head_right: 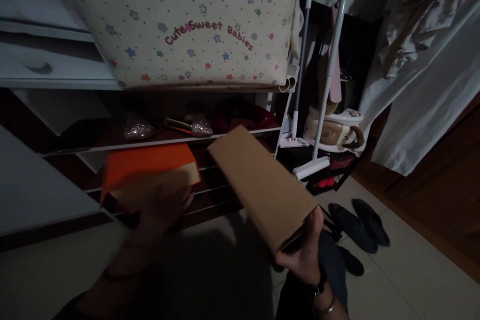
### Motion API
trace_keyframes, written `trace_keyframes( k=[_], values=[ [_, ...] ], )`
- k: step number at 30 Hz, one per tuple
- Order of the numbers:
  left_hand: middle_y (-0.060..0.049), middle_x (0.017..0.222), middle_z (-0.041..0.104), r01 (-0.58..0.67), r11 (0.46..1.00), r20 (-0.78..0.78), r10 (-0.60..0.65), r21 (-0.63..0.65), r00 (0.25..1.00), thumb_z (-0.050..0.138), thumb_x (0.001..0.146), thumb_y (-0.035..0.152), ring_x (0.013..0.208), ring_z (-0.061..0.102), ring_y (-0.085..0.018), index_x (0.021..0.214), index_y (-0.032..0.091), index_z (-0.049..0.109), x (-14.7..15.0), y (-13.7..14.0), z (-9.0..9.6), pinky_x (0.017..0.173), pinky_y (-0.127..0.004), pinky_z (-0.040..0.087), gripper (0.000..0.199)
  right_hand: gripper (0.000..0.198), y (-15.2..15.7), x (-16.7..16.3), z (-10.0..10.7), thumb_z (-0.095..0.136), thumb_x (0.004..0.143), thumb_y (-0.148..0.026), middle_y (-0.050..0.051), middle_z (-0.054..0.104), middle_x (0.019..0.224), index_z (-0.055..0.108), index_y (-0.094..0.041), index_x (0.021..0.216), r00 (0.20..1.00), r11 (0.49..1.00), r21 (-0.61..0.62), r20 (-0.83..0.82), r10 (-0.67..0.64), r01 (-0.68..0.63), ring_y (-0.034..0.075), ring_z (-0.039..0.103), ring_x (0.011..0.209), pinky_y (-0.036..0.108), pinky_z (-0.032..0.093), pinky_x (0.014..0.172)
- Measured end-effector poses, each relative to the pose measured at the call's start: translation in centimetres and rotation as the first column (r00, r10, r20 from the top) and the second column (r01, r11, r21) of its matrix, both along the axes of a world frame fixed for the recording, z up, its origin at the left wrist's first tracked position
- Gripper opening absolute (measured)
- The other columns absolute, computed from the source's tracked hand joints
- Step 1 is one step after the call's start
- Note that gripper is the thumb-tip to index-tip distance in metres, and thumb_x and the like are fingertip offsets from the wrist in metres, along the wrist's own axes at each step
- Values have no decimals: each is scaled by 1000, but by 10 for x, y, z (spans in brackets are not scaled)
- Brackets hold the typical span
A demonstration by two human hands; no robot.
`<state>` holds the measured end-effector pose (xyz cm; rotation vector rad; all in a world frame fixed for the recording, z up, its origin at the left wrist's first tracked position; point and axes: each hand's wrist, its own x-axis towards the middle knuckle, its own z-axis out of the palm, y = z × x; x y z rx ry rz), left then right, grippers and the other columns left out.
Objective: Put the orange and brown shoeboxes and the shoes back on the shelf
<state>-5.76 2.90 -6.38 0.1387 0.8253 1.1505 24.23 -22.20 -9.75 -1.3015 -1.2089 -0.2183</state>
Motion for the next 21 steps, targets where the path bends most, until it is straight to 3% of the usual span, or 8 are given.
trace_keyframes(
  k=[2,3,5,8,11,14,18,21],
  values=[
    [-16,122,67,0,1000,-11,-1,-6,1000,47,101,43,122,66,-25,131,19,61,-2,-3,2,103,-44,59,40,129,2,-4,-6,90,66,-46,12,30,169,14,-33,169,927,999,32,-372,51,-43,41,34,154,65,29,125],
    [-16,120,67,5,1000,-21,-5,-9,1000,45,102,42,120,67,-24,131,17,61,-3,-5,3,102,-42,59,41,122,5,-5,-9,88,70,-46,11,38,166,17,-34,168,837,996,60,-540,92,-70,38,40,151,62,33,123],
    [-15,118,68,19,1000,-46,-20,-12,999,44,103,41,114,68,-23,130,14,60,-5,-7,4,98,-39,60,42,104,13,-8,-16,83,75,-46,7,54,154,29,-37,163,570,983,127,-801,182,-136,33,55,139,58,42,118],
    [-16,116,68,39,999,-70,-40,-8,997,44,103,40,106,69,-22,130,12,59,-8,-8,4,90,-36,61,42,73,26,-11,-26,78,77,-52,3,71,132,55,-33,144,131,944,230,-955,265,-235,29,68,119,54,53,109],
    [-17,117,68,52,999,-75,-53,-12,996,43,103,40,103,69,-23,133,10,57,-12,-8,2,84,-36,62,45,54,36,-11,-29,77,79,-53,3,77,116,65,-28,126,-124,903,292,-956,266,-314,28,73,108,51,58,103],
    [-17,117,69,59,998,-63,-61,-20,996,43,103,41,102,70,-23,135,10,56,-14,-9,3,81,-36,62,46,47,49,-8,-23,77,82,-51,2,78,111,64,-30,122,-179,897,277,-957,227,-344,28,75,101,54,60,98],
    [-16,117,69,69,997,-45,-70,-33,996,43,104,40,101,70,-23,134,10,57,-14,-11,7,79,-36,62,44,39,79,3,0,70,88,-54,3,76,98,63,-30,117,-139,914,130,-987,82,-383,29,74,96,59,60,94],
    [-17,119,69,69,997,-49,-70,-28,996,45,103,39,102,70,-23,135,10,56,-15,-11,6,82,-37,62,45,38,103,15,23,67,90,-54,6,76,100,65,-26,115,-113,903,117,-991,77,-413,32,72,107,61,57,98]
  ],
)
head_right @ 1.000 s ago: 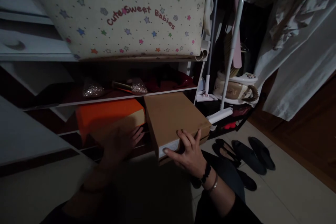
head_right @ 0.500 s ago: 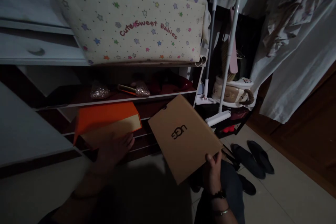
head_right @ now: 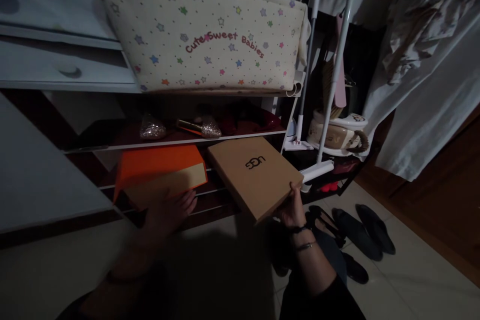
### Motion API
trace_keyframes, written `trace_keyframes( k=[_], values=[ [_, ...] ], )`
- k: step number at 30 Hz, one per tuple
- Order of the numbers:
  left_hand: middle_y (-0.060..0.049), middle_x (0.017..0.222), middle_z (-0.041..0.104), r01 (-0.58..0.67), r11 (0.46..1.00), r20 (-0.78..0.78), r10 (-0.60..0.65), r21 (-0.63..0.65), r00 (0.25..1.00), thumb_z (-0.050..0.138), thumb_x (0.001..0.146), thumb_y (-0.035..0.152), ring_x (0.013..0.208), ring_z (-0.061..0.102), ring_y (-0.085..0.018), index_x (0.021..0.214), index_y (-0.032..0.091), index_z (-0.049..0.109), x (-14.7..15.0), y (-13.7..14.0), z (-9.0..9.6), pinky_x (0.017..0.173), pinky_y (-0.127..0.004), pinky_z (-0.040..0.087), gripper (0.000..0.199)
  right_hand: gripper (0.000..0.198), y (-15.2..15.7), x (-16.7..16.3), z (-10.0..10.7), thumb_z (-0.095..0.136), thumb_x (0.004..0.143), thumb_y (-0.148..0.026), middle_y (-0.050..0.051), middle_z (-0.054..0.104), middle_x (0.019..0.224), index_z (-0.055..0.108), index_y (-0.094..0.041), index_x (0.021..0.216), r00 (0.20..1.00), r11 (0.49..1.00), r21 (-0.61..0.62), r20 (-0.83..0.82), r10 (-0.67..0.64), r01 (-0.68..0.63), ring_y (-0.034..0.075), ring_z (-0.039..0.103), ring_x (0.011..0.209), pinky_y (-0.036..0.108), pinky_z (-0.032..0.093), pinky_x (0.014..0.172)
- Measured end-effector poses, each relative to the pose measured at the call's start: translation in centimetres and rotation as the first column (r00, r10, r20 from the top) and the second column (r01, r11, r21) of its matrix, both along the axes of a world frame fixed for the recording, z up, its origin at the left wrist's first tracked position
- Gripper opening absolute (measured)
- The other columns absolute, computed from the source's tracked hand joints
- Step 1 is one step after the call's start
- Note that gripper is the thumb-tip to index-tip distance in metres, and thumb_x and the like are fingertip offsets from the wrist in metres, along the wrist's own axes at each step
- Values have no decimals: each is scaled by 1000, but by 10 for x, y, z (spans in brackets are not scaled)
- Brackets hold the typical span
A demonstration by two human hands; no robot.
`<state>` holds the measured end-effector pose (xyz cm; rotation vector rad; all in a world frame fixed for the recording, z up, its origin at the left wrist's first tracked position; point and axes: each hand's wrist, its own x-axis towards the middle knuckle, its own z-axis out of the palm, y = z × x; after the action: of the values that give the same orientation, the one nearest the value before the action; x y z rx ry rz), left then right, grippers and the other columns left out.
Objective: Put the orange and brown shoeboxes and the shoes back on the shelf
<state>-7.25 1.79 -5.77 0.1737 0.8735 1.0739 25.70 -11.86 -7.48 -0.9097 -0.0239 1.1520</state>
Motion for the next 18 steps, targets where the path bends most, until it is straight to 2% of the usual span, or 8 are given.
trace_keyframes(
  k=[4,8,11,14,16,18],
  values=[
    [-19,132,66,8,998,-25,-7,57,1000,45,102,38,118,69,-24,134,18,57,3,2,-8,95,-41,61,40,44,22,5,18,71,86,-58,7,74,101,64,-26,115,999,1000,0,30,20,-20,36,69,116,67,57,97],
    [-20,143,61,24,996,-65,-19,88,998,53,99,36,138,60,-29,130,25,61,19,0,-16,109,-50,55,34,49,31,-7,19,71,87,-58,7,71,106,58,-28,124,995,997,21,70,71,-72,35,71,111,69,61,88],
    [-19,152,56,146,974,-152,-120,174,981,58,97,33,146,52,-34,126,22,67,40,-7,-19,119,-57,44,33,52,36,-21,14,71,89,-58,6,69,102,55,-28,128,994,996,8,59,89,-89,31,74,100,63,66,81],
    [-11,164,47,292,884,-255,-206,366,945,60,97,35,154,41,-33,135,28,67,61,-16,-17,126,-57,33,39,60,40,-32,8,76,86,-63,5,68,96,55,-25,127,985,987,12,71,160,-161,27,75,88,52,69,72],
    [-4,168,42,327,806,-328,-176,493,928,67,95,35,159,33,-30,146,32,60,72,-22,-13,130,-49,28,51,63,41,-35,5,80,82,-65,7,69,95,58,-22,125,962,968,21,121,245,-250,26,75,83,45,69,68],
    [-3,169,41,347,746,-400,-118,568,909,75,90,32,160,30,-28,155,33,50,80,-25,-8,131,-41,26,70,64,41,-31,2,83,80,-62,9,73,98,61,-20,124,943,968,34,238,232,-247,27,76,87,42,69,70]
  ],
)
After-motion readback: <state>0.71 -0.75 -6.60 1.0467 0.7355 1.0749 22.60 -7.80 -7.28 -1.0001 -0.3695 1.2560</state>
